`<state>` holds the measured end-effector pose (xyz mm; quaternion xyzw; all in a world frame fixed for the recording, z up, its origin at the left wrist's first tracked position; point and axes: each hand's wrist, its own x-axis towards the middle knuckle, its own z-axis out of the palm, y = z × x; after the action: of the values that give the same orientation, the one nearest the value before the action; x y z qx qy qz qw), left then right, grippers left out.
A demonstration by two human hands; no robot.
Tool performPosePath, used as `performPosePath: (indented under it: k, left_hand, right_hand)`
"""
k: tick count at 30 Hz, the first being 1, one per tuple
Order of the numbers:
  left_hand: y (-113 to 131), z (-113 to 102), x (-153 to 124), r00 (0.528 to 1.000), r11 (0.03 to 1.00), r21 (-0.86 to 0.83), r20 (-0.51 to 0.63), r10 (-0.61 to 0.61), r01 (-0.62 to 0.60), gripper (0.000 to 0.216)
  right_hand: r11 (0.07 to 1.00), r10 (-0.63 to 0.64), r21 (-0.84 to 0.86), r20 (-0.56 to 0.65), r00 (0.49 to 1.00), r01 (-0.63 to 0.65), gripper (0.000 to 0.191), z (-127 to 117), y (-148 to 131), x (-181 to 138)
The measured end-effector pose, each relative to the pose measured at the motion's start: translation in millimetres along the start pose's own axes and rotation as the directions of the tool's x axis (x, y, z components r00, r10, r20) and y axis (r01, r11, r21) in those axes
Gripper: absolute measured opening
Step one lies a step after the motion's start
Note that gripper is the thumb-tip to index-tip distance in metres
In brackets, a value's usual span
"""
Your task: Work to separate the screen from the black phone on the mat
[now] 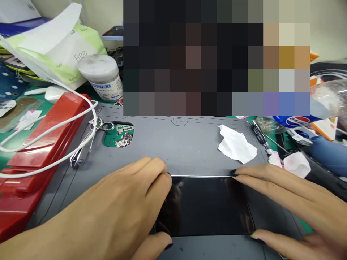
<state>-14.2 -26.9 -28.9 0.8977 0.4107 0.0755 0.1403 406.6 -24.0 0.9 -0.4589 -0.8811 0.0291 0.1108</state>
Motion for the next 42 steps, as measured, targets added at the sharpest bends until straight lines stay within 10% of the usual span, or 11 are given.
performPosePath:
  k: [8,15,32,42]
  left_hand:
    - [4,-10,8,1.000,1.000,0.021,0.013,-0.015,0.014,0.061]
    - [11,14,24,0.957,0.994,0.014,-0.270,0.111,-0.111,0.043]
    - [-7,-1,16,0.997,0.976,-0.211,0.065,-0.033,0.046,0.063]
    - [16,-6,25,0.998,0.978,-0.204,-0.042,-0.048,0.039,0.046]
  right_hand:
    - [0.993,-0.107,-0.042,0.096,0.990,0.112,0.082,-3,17,-11]
    - [0.993,-0.121,-0.002,0.085,0.989,0.122,0.073,-3,13,-4]
    - [0.990,-0.139,0.030,0.122,0.983,0.137,0.057,-4,11,1]
    - [0.984,-0.156,0.097,0.106,0.982,0.146,0.044,-14,1,13]
